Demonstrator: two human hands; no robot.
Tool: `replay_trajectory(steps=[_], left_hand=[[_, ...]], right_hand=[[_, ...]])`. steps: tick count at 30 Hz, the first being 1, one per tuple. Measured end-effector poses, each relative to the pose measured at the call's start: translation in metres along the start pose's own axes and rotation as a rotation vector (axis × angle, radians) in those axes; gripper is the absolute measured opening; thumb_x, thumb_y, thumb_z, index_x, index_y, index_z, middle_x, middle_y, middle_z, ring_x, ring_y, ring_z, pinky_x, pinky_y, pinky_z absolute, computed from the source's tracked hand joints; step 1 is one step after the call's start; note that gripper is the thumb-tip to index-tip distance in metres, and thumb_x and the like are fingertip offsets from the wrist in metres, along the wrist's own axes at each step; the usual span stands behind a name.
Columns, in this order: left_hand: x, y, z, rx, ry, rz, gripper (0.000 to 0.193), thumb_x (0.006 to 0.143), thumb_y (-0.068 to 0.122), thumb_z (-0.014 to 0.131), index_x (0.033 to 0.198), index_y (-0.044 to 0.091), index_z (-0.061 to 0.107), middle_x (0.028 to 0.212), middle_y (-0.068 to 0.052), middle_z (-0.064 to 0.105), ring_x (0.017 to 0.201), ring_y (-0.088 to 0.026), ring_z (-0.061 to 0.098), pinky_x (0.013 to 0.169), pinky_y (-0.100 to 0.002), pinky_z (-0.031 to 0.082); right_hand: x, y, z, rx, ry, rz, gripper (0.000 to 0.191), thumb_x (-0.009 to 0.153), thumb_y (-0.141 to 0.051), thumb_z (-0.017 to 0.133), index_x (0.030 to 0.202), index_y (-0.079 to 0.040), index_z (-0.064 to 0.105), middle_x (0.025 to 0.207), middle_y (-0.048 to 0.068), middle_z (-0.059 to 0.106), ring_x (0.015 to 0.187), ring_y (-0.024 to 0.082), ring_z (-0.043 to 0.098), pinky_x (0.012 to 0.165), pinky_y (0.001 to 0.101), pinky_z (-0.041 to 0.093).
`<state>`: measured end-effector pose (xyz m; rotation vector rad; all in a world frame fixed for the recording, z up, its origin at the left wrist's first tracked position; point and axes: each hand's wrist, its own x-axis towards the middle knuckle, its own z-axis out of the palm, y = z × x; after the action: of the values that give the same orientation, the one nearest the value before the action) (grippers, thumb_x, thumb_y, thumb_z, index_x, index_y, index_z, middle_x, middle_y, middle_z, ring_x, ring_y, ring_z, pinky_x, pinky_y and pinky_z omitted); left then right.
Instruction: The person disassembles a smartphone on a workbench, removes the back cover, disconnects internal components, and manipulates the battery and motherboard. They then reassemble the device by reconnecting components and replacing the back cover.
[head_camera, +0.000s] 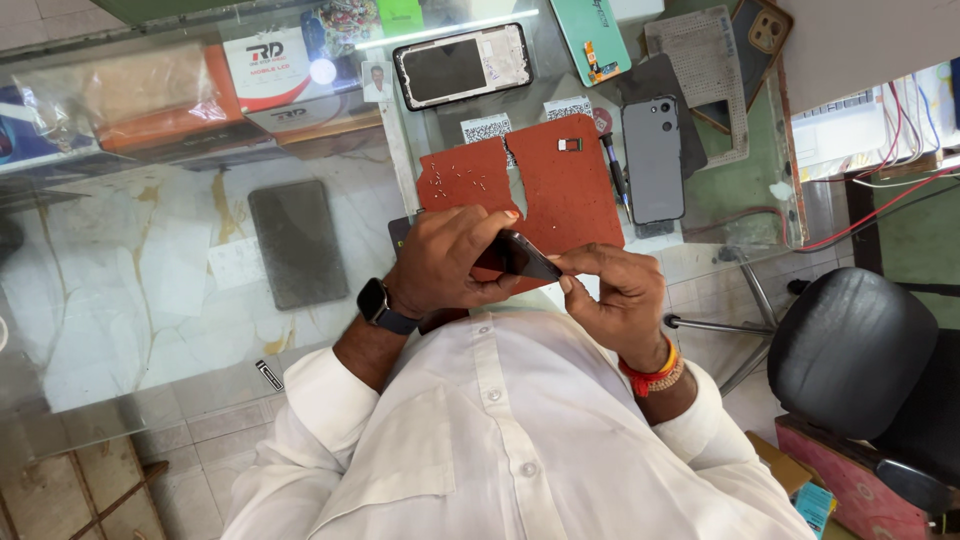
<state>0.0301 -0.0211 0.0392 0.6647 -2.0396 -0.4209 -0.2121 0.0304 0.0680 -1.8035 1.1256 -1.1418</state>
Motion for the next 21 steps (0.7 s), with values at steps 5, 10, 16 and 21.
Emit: replay_trajectory(steps=[5,10,16,21], left_hand=[[0.002,-0.002,-0.008,0.097,-0.053,0.03,0.061,0.082,0.016,0.087,0.133,0.006,0.055,0.091,-0.005,0.061,0.069,-0.021,0.062,0.057,-0.034,0.05],[0.003,-0.006,-0.014,0.152,-0.122,0.041,0.06,0.077,0.014,0.084,0.131,0.007,0.06,0.087,-0.004,0.059,0.066,-0.021,0.06,0.054,-0.034,0.049],[-0.001,-0.007,-0.012,0.144,-0.136,0.02,0.063,0.077,0.016,0.085,0.133,0.006,0.059,0.086,-0.004,0.058,0.067,-0.021,0.061,0.055,-0.034,0.049],[-0.002,-0.007,-0.01,0.102,-0.144,0.037,0.066,0.074,0.02,0.088,0.132,0.005,0.059,0.087,-0.005,0.059,0.068,-0.022,0.061,0.056,-0.035,0.05]], right_hand=[[0.011,-0.008,-0.01,-0.035,-0.124,-0.035,0.025,0.085,0.007,0.072,0.108,0.001,0.075,0.093,0.011,0.076,0.08,0.015,0.075,0.069,0.0256,0.058],[0.012,-0.009,-0.007,-0.105,-0.141,0.051,0.021,0.081,0.006,0.075,0.101,0.0,0.076,0.086,0.011,0.077,0.072,0.016,0.075,0.062,0.0244,0.057],[0.008,0.001,-0.001,-0.068,-0.111,0.028,0.016,0.082,0.006,0.074,0.097,0.001,0.075,0.088,0.011,0.077,0.077,0.017,0.077,0.065,0.0251,0.059],[0.007,0.005,0.0,-0.074,-0.122,0.04,0.007,0.083,0.004,0.077,0.088,0.0,0.072,0.083,0.01,0.076,0.074,0.016,0.076,0.063,0.0247,0.058]])
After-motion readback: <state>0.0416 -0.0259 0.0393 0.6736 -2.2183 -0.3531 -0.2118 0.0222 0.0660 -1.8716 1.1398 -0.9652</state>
